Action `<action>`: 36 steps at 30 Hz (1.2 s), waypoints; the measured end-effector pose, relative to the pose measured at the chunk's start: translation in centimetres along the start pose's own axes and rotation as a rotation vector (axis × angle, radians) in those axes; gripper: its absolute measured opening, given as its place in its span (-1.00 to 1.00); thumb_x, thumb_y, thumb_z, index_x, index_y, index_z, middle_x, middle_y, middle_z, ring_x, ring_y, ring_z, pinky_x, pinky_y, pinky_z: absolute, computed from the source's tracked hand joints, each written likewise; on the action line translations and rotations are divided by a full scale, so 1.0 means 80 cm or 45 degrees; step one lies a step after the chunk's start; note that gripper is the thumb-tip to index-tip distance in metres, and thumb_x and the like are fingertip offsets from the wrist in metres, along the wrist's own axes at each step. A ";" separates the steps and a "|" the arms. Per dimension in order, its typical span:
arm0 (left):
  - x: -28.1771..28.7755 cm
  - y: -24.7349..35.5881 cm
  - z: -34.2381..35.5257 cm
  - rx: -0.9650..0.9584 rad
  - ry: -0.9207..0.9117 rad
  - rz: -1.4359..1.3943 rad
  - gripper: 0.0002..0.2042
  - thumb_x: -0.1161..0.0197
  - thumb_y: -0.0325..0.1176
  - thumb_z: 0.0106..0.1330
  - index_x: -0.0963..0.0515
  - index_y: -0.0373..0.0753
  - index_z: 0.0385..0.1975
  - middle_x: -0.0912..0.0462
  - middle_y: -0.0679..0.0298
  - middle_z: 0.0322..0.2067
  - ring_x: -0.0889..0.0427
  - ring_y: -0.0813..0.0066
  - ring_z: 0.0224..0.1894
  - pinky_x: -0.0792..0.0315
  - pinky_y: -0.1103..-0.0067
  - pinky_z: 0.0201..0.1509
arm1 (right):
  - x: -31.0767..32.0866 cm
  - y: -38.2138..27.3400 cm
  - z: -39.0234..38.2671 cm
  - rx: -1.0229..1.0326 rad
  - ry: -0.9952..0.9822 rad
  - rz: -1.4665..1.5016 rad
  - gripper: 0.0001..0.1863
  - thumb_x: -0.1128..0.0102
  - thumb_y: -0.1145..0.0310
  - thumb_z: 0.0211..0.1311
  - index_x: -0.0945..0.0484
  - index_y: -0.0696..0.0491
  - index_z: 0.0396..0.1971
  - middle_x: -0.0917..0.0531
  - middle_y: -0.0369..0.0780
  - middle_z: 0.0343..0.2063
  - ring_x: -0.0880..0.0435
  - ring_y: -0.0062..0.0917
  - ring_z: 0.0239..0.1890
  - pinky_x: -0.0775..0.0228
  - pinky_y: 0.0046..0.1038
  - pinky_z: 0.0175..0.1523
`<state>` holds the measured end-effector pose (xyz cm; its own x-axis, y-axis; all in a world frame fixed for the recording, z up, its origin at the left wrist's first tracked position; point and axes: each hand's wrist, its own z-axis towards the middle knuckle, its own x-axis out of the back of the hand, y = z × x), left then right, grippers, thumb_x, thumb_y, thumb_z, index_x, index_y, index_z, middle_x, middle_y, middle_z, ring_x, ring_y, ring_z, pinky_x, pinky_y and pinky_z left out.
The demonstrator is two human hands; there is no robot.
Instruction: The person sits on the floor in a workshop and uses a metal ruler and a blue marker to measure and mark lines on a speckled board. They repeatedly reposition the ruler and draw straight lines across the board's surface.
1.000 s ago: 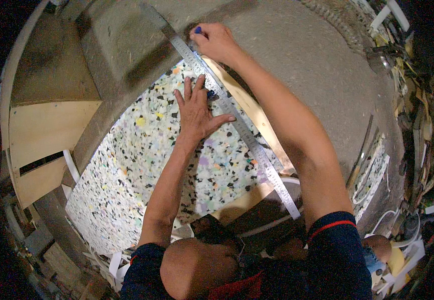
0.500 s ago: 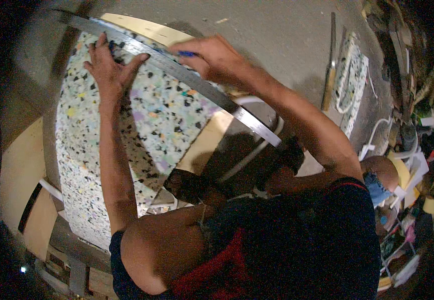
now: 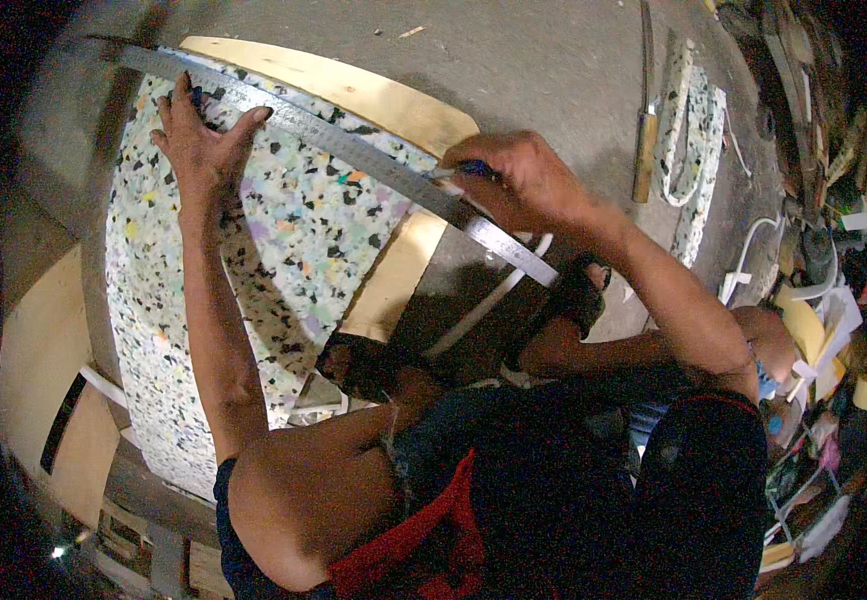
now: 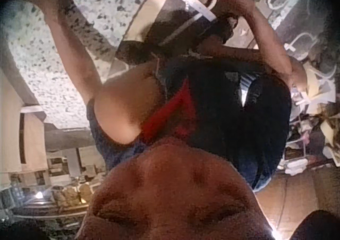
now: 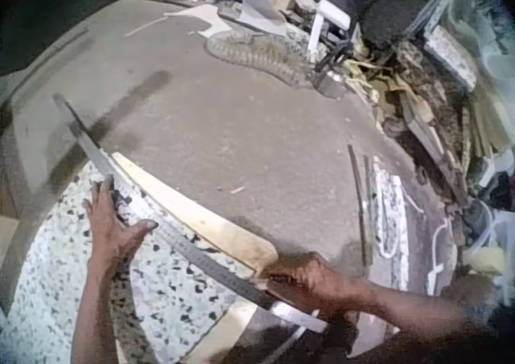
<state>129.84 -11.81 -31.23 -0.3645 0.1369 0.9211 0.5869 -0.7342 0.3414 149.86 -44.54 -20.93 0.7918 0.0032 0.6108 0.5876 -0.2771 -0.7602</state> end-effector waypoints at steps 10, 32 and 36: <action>-0.002 -0.003 -0.005 0.006 -0.010 -0.033 0.26 -0.45 0.42 -0.13 -0.10 -0.41 0.44 -0.25 -0.14 0.40 0.01 -0.16 0.53 0.28 -0.11 0.53 | 0.012 -0.007 0.064 -0.058 -0.183 -0.084 -0.89 -0.22 0.39 0.23 -0.55 0.11 -0.41 -0.63 -0.03 -0.54 -0.65 -0.06 -0.46 -0.50 -0.15 -0.31; 0.021 0.004 0.001 0.160 -0.185 -0.165 -0.06 -0.51 0.27 -0.14 -0.41 -0.41 0.09 -0.04 0.03 0.51 0.20 -0.17 0.56 0.36 -0.15 0.52 | -0.040 -0.100 0.492 0.126 0.393 0.032 -0.66 -0.19 0.16 0.27 -0.63 0.19 -0.39 -0.59 -0.04 -0.63 -0.55 -0.42 -0.56 -0.41 -0.23 -0.34; 0.024 0.005 0.003 0.163 -0.188 -0.167 -0.09 -0.50 0.28 -0.12 -0.42 -0.39 0.06 -0.04 0.04 0.51 0.21 -0.15 0.57 0.37 -0.14 0.53 | -0.051 -0.099 0.493 0.162 0.519 0.120 -0.71 -0.22 0.20 0.30 -0.67 0.16 -0.35 -0.66 -0.15 -0.59 -0.60 -0.55 -0.50 -0.43 -0.36 -0.32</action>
<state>129.52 -11.66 -29.30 -0.3393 0.3287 0.8814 0.6316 -0.6147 0.4724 148.53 -4.46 -26.10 0.7274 -0.4031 0.5553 0.5519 -0.1372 -0.8226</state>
